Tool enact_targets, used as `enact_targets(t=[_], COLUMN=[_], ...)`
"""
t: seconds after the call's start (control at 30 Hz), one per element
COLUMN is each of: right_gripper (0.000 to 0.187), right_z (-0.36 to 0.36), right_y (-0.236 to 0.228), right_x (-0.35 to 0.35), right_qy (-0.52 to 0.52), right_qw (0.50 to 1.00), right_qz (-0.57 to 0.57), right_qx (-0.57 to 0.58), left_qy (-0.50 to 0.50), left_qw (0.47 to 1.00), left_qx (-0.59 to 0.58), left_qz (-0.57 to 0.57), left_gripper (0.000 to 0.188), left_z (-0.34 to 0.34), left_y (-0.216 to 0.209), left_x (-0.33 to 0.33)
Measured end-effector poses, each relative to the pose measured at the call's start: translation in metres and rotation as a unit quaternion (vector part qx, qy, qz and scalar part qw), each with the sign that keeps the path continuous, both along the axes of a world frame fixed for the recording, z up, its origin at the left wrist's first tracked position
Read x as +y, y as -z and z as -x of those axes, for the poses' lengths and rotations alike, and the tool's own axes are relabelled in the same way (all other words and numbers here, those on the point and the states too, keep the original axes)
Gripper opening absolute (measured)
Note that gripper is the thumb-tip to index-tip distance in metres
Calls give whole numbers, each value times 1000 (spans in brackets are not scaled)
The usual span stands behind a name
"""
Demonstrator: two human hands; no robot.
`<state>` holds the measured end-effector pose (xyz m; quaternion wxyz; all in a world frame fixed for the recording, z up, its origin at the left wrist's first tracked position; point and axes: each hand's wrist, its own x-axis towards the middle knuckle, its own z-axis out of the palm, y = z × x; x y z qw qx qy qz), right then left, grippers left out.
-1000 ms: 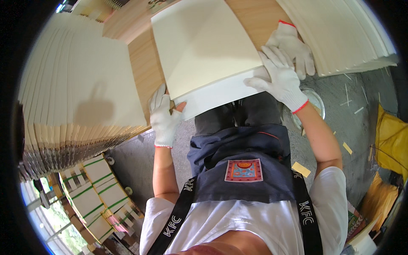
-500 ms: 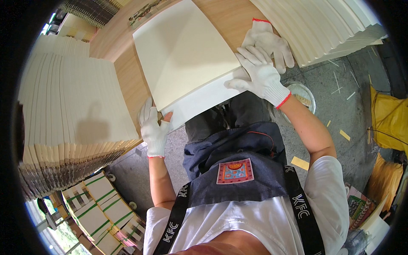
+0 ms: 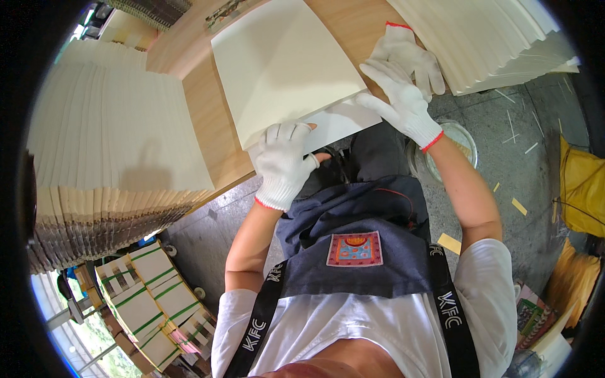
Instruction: The person repeatedly picks up a book, applies glue to the spine using a brush, and places it on a stack. They also pick up a white sheet of paper and place it on the table.
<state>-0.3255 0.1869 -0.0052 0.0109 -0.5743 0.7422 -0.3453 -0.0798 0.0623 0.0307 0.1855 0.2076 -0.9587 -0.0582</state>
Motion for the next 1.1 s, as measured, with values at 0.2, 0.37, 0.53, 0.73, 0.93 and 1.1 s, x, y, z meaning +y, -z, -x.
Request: enact_targets(t=[0.2, 0.37, 0.53, 0.73, 0.93, 1.1], right_gripper=[56, 45, 45, 50, 54, 50], right_z=[1, 0, 5, -1, -2, -13], right_y=[0, -15, -44, -84, -75, -65], right_x=[2, -2, -44, -85, -73, -48], right_qy=[-2, -32, -152, -152, -204, -204], right_qw=[1000, 993, 982, 895, 905, 926], right_qz=[4, 27, -36, -403, -346, -223], right_qx=[5, -114, 102, 113, 142, 227], left_qy=[1, 0, -2, -52, -1, 16], left_qw=[997, 999, 998, 971, 986, 994], left_qx=[-40, -7, -37, -152, -154, -88], left_qz=[-66, 35, 41, -178, -56, -63], left_gripper=[48, 52, 49, 21, 20, 21], left_z=[6, -6, -25, -28, -26, -43], left_y=[-4, -13, -10, -32, -34, -20], left_x=[-11, -2, -28, -77, -60, -66])
